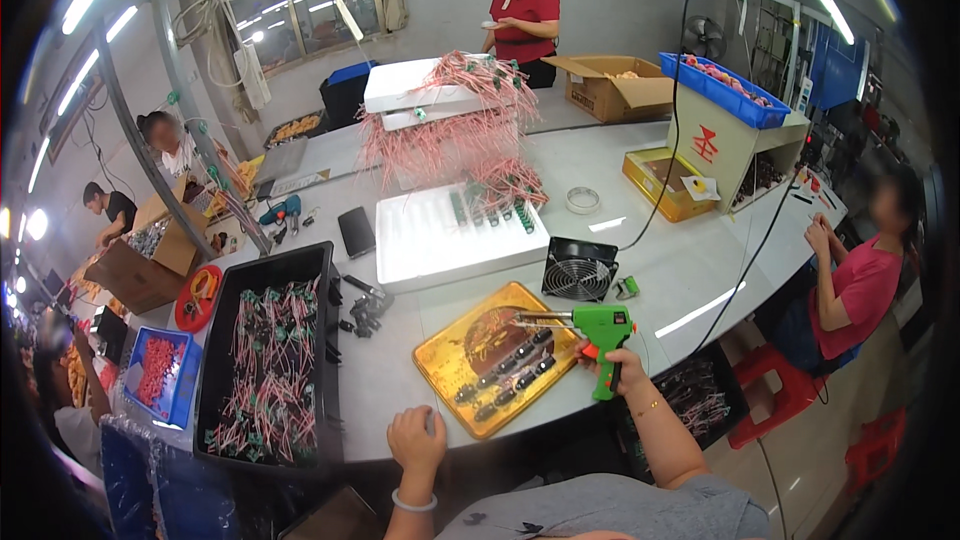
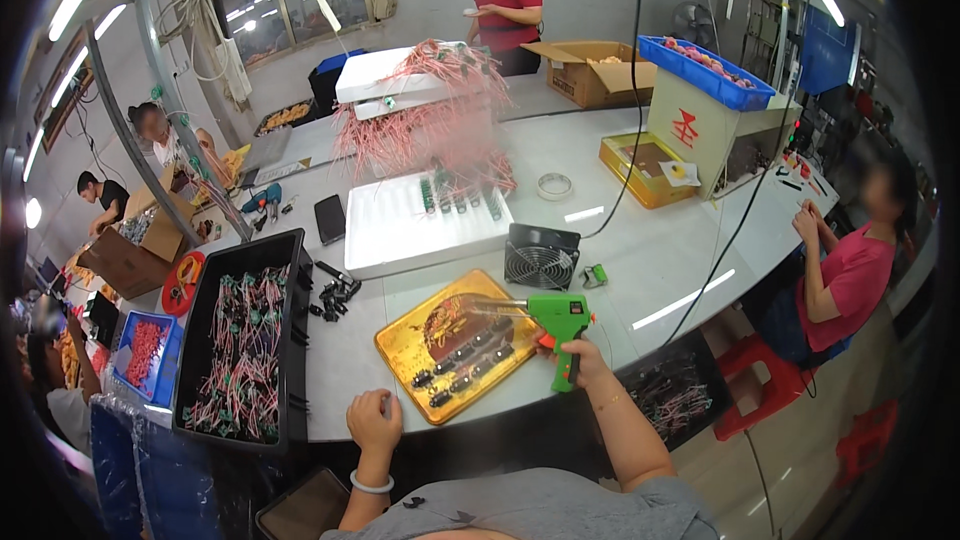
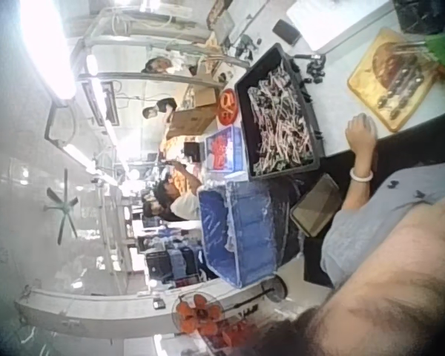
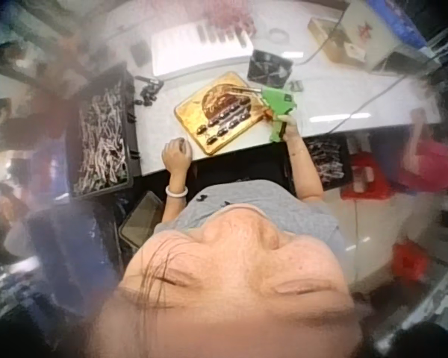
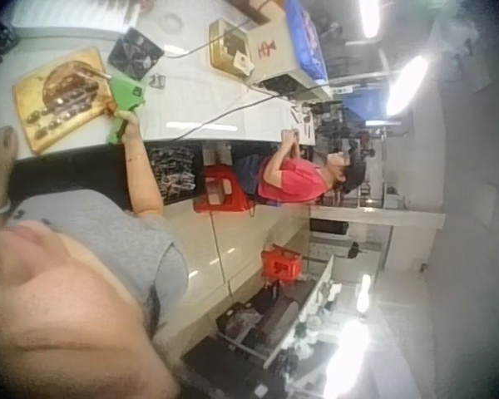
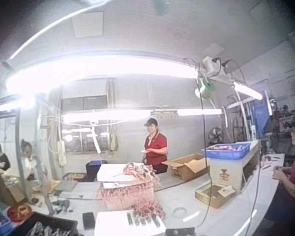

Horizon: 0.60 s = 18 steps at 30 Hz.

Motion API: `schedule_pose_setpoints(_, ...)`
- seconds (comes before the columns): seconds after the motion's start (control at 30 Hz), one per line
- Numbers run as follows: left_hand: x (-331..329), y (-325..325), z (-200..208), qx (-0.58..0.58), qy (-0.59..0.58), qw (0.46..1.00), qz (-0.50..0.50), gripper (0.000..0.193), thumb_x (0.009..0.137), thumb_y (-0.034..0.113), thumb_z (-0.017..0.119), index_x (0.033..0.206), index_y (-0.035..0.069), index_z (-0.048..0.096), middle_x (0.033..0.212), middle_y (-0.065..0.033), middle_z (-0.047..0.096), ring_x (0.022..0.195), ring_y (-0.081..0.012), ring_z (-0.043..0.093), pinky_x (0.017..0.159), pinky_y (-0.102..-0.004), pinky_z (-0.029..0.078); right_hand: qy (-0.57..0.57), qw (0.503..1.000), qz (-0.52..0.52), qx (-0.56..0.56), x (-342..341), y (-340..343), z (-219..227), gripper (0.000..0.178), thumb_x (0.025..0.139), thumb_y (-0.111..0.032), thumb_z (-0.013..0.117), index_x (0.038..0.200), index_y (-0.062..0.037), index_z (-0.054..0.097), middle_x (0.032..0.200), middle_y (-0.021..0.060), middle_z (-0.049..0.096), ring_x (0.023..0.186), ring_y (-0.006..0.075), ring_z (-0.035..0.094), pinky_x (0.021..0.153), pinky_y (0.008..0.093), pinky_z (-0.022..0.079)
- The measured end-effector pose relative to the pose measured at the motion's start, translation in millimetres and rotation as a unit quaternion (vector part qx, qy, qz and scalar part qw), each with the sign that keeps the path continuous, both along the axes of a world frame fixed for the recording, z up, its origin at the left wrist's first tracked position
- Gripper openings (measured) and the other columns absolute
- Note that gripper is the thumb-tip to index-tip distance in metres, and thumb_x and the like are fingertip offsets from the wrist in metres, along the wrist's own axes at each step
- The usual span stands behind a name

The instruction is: Assembling electronic components by attaching wires to circuit boards using a specialized gun tool.

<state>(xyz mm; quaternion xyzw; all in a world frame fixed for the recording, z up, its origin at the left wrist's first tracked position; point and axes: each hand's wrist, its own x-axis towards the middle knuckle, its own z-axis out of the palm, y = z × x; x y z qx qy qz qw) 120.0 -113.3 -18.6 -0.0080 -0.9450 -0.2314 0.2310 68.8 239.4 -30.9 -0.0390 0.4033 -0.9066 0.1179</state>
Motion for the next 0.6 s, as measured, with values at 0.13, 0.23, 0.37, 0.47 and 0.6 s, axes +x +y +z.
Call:
schedule_pose_setpoints(0.13, -6, -3, -3, -0.009, 0.004, 1.000, -0.002, 0.012, 0.065, 0.018, 0.061, 0.074, 0.011, 0.057, 0.068, -0.0027, 0.054, 0.066, -0.0228, 0.051, 0.059, -0.0357, 0.037, -0.012, 1.000, -0.005, -0.001, -5, -2, -1, 0.052, 0.063, -0.021, 0.057, 0.108, 0.0055, 0.050, 0.105, 0.0168, 0.054, 0.099, 0.0254, 0.051, 0.091, 0.0360, 0.038)
schedule_pose_setpoints(0.23, -11, -5, -2, -0.017, 0.002, 1.000, -0.009, 0.013, 0.064, 0.018, 0.062, 0.074, 0.011, 0.057, 0.068, -0.0029, 0.055, 0.066, -0.0231, 0.051, 0.059, -0.0361, 0.037, -0.011, 1.000, -0.007, -0.001, -9, -4, 2, 0.053, 0.062, -0.021, 0.057, 0.108, 0.0055, 0.050, 0.105, 0.0169, 0.054, 0.099, 0.0258, 0.051, 0.091, 0.0364, 0.038)
schedule_pose_setpoints(0.37, -13, -4, 2, -0.017, -0.008, 1.000, -0.008, 0.013, 0.064, 0.018, 0.062, 0.074, 0.011, 0.057, 0.069, -0.0032, 0.055, 0.066, -0.0235, 0.051, 0.059, -0.0363, 0.037, -0.023, 1.000, -0.008, -0.003, -11, -5, 3, 0.054, 0.061, -0.022, 0.057, 0.108, 0.0057, 0.050, 0.105, 0.0171, 0.054, 0.099, 0.0259, 0.051, 0.091, 0.0367, 0.038)
schedule_pose_setpoints(0.47, -15, -2, 1, -0.019, -0.013, 1.000, -0.011, 0.013, 0.064, 0.018, 0.062, 0.074, 0.010, 0.057, 0.069, -0.0036, 0.055, 0.066, -0.0237, 0.051, 0.059, -0.0363, 0.037, -0.025, 1.000, -0.013, -0.008, -10, -4, 4, 0.055, 0.061, -0.022, 0.057, 0.108, 0.0058, 0.050, 0.105, 0.0174, 0.054, 0.099, 0.0261, 0.051, 0.091, 0.0368, 0.038)
schedule_pose_setpoints(0.6, -10, 1, 2, -0.023, 0.028, 0.999, -0.009, 0.011, 0.064, 0.015, 0.062, 0.072, 0.009, 0.058, 0.061, -0.0034, 0.051, 0.059, -0.0211, 0.048, 0.057, -0.0338, 0.036, -0.017, 1.000, -0.014, -0.013, -6, -3, 2, 0.055, 0.061, -0.021, 0.057, 0.108, 0.0061, 0.049, 0.106, 0.0175, 0.054, 0.099, 0.0262, 0.051, 0.091, 0.0364, 0.037)
